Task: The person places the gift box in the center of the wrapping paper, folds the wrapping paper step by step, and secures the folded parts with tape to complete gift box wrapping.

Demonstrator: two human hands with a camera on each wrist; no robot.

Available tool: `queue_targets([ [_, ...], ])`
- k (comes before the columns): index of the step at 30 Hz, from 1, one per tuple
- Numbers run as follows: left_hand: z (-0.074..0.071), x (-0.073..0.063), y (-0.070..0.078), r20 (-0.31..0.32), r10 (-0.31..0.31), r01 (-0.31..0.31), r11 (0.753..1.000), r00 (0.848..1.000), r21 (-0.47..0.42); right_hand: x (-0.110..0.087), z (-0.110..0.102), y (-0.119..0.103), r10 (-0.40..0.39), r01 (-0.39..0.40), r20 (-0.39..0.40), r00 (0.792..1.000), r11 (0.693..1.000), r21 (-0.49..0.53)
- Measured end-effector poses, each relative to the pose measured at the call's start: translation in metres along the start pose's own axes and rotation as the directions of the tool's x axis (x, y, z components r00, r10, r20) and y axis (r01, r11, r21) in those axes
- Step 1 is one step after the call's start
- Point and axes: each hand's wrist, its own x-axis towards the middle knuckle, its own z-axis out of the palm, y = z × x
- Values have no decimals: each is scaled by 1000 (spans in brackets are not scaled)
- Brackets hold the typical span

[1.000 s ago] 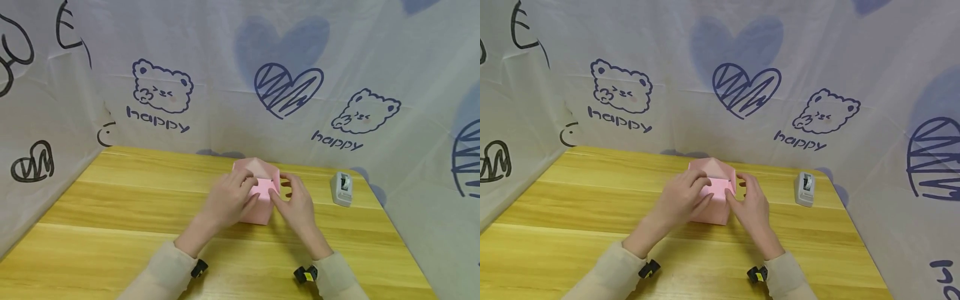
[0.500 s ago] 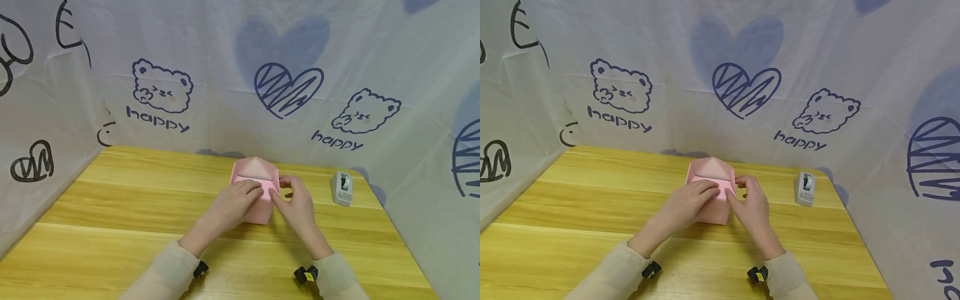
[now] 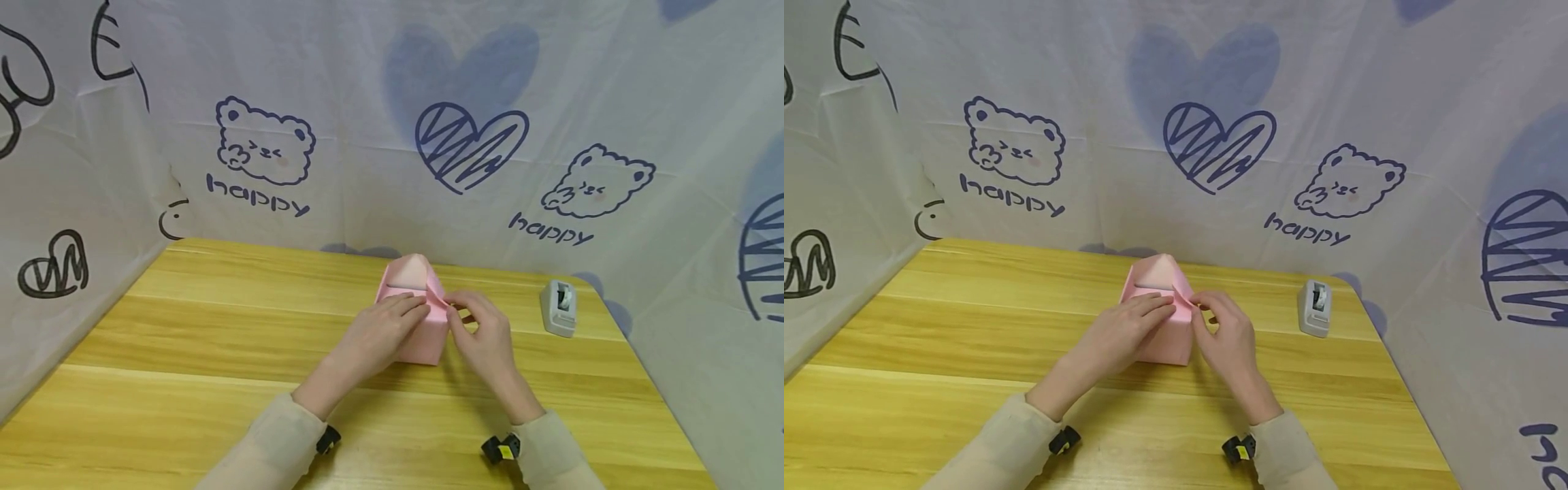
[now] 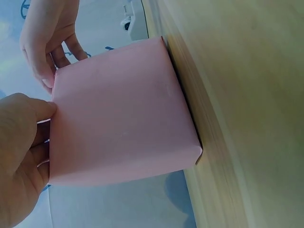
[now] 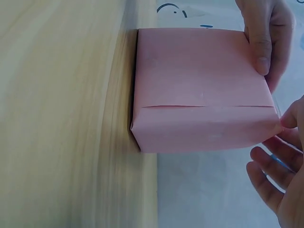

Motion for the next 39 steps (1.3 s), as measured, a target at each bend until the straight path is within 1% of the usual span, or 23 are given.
queue_targets([
  [3, 0, 0, -1, -32, -11, 10, 999, 999, -44, -1, 0, 2, -45, 45, 7, 999, 999, -6],
  [5, 0, 1, -2, -64, -17, 12, 998, 998, -69, -1, 0, 4, -81, 81, 21, 997, 997, -13],
  [8, 2, 0, -4, -108, -22, 13, 996, 994, -84, -1, 0, 7, -132, 134, 49, 990, 991, -24],
  [10, 2, 0, -5, -123, -23, 12, 996, 992, -88, -1, -1, 9, -167, 169, 70, 983, 985, -30],
  [12, 2, -1, -5, -122, -23, 13, 996, 992, -84, 0, -3, 10, -182, 186, 94, 979, 982, -33],
  [15, 0, -1, -4, -88, -16, 11, 998, 996, -56, 0, -5, 11, -186, 193, 144, 972, 981, -35],
  [18, -2, -2, -4, -21, -12, 12, 1000, 1000, -18, -1, -6, 11, -175, 182, 177, 969, 983, -26],
  [21, -3, -2, -3, 47, -24, 23, 1000, 999, 14, -1, -6, 12, -174, 179, 183, 968, 984, -12],
  [24, -3, -2, -1, 87, -38, 35, 999, 996, 39, -1, -6, 13, -180, 184, 180, 967, 983, -4],
  [30, -3, -2, -1, 109, -58, 55, 998, 992, 37, 1, -13, 19, -178, 176, 162, 971, 984, 25],
  [32, -3, -2, -1, 112, -62, 59, 998, 992, 34, 2, -16, 22, -191, 187, 150, 970, 981, 41],
  [35, -3, -2, -1, 119, -66, 62, 998, 991, 32, 3, -19, 26, -239, 232, 149, 959, 970, 65],
  [39, -3, -2, -1, 125, -61, 57, 998, 990, 36, 3, -19, 29, -321, 314, 163, 933, 947, 68],
])
